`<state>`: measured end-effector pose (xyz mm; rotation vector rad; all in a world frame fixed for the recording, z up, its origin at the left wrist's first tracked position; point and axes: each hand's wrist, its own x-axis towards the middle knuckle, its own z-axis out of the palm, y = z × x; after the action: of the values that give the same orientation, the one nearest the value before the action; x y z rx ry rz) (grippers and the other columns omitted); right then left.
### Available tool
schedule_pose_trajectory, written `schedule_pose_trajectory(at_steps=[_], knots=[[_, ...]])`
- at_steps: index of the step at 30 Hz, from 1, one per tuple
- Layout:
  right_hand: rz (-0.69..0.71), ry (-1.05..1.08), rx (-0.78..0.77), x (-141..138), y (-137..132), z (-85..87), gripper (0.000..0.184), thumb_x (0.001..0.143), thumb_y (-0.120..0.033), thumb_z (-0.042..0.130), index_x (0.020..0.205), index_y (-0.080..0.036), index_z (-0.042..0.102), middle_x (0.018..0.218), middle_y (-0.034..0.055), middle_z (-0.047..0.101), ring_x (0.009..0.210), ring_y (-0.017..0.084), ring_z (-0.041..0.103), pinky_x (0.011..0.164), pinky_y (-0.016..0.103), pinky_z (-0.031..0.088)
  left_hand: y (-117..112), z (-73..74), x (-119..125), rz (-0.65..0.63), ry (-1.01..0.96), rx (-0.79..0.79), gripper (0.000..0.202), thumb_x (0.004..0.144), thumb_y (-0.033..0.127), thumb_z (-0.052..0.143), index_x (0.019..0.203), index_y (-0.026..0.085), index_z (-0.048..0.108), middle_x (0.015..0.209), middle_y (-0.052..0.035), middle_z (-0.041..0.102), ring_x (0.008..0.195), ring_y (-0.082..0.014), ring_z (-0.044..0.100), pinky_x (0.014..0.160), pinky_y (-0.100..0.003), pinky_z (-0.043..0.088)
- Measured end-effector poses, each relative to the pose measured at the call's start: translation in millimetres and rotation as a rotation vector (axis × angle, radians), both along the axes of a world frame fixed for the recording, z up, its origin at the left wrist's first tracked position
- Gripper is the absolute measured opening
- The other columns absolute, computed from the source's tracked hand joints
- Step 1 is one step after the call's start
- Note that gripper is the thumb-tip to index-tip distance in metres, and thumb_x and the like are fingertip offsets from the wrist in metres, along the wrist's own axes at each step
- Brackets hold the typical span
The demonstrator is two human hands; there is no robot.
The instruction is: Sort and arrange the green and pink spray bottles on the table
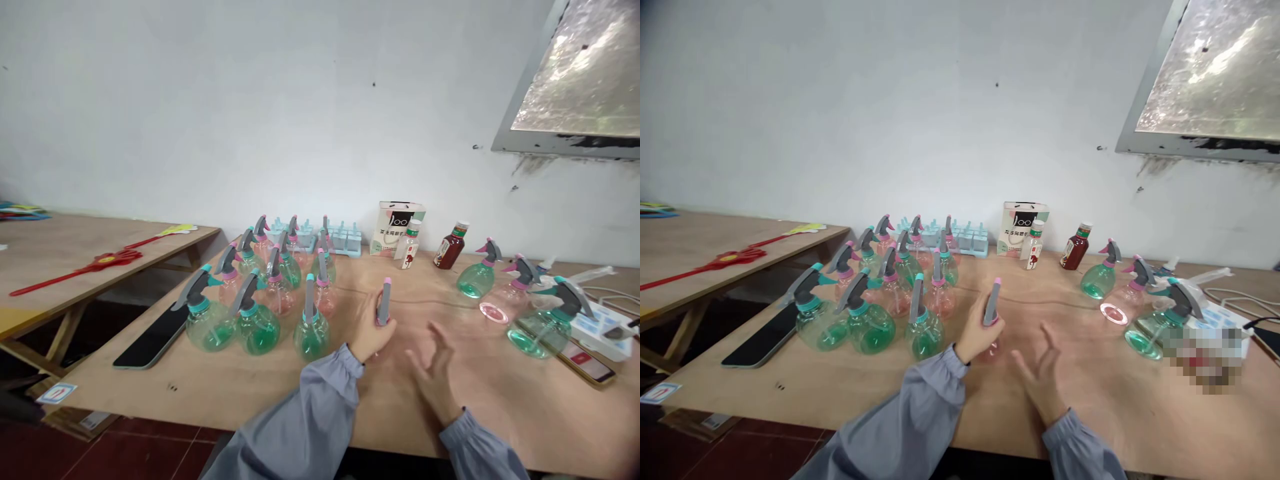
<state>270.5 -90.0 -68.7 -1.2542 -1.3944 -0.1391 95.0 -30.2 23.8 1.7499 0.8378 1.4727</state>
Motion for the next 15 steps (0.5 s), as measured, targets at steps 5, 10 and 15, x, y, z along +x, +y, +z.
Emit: schedule_pose_trajectory(at_steps=[5, 10, 15], knots=[[-0.563, 0.001, 0.54, 136.7, -7.4, 29.4, 0.07, 0.082, -0.046, 0.068, 0.139, -0.02, 0.036, 0.134, 0.0217, 0.043, 0.129, 0.04, 0.049, 0.103, 0.067, 0.041, 8.4, 4.9, -28.1, -0.159, -0.188, -0.222, 0.069, 0.072, 0.021, 0.07, 0.139, 0.026, 0.058, 0.121, -0.0052, 0.071, 0.078, -0.0137, 0.062, 0.081, -0.032, 0.052], [-0.711, 0.02, 0.416, 270.9, -16.0, 18.9, 0.088, 0.074, -0.058, 0.072, 0.142, -0.013, 0.038, 0.134, 0.0304, 0.039, 0.134, 0.047, 0.041, 0.106, 0.069, 0.033, 2.5, 17.3, -37.0, -0.433, -0.296, -0.312, 0.057, 0.072, 0.036, 0.077, 0.126, 0.022, 0.067, 0.109, -0.0064, 0.076, 0.102, -0.0231, 0.067, 0.102, -0.04, 0.047], [-0.611, 0.175, 0.203, 298.7, 4.3, 8.7, 0.127, 0.058, -0.074, 0.079, 0.149, -0.004, 0.026, 0.147, 0.0404, 0.031, 0.144, 0.048, 0.034, 0.116, 0.064, 0.027, -3.1, 18.6, -30.3, -0.436, -0.317, -0.308, 0.037, 0.071, 0.046, 0.078, 0.096, 0.019, 0.073, 0.088, -0.0043, 0.077, 0.096, -0.0228, 0.071, 0.104, -0.04, 0.046]])
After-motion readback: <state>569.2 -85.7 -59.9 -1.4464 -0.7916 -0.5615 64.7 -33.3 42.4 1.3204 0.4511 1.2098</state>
